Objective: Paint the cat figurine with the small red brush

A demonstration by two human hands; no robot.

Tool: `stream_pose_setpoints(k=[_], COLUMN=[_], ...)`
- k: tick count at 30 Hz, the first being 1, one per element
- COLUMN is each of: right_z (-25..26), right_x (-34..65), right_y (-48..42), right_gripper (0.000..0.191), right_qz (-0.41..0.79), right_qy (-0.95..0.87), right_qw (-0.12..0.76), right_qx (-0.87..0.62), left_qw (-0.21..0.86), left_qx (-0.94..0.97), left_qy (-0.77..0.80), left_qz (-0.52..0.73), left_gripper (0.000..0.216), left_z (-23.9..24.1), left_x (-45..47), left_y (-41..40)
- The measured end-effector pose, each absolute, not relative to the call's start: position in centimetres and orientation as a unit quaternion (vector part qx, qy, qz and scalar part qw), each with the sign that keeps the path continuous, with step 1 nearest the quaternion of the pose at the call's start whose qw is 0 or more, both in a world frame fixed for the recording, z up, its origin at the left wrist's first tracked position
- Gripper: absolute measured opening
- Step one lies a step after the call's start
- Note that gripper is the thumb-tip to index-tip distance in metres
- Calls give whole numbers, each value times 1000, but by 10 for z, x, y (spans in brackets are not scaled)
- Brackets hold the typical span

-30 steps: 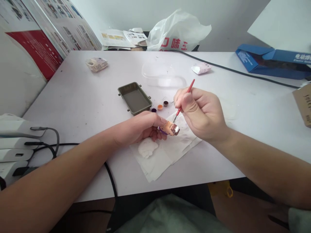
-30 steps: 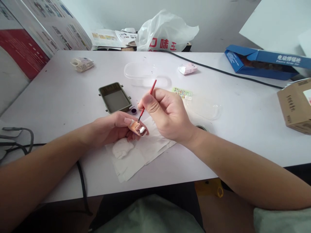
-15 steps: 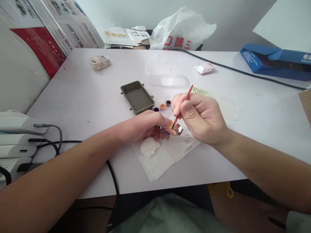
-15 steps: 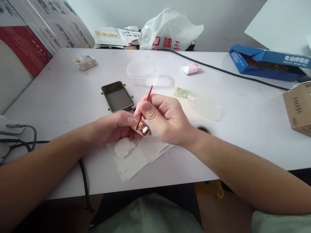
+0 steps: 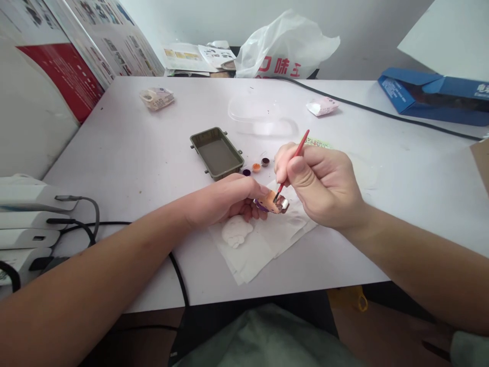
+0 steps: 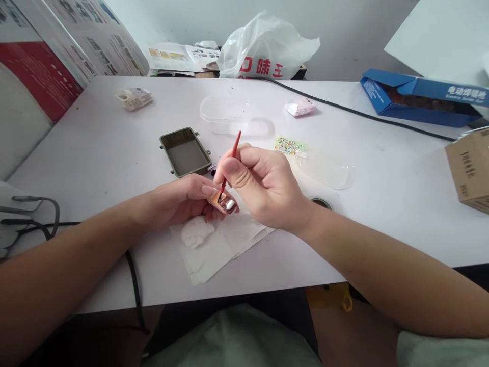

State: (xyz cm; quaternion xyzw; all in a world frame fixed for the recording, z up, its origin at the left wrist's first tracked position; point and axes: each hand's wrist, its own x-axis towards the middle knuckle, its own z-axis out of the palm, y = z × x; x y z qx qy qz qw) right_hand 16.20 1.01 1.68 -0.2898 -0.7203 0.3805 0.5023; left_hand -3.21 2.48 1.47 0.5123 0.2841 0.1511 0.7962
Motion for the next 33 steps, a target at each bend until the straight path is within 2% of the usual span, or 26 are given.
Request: stream_pose_setpoints(k=[3, 7, 13, 27, 33], right_z=[17, 16, 21, 27, 27], right_x=[163, 163, 161, 158, 158], right_y=[11, 12, 9, 1, 0], right_gripper=[33, 34, 32, 23, 23], right_qz=[347, 358, 313, 208, 207], right_qy=[-722, -700, -733, -722, -739], right_qw=[505, 535, 514, 547, 532], right_qx=[-323, -310, -318, -370, -359], left_qw=[802, 804, 805, 817, 807], left_qx=[507, 500, 500, 491, 497], left_qy=[279, 284, 276, 255, 279], left_qz=[150, 154, 160, 165, 153], left_gripper=[25, 24, 24, 21, 19], left_z=[14, 17, 15, 16, 15], left_x=[-32, -30, -30, -30, -31], left_y=[25, 24, 24, 24, 24])
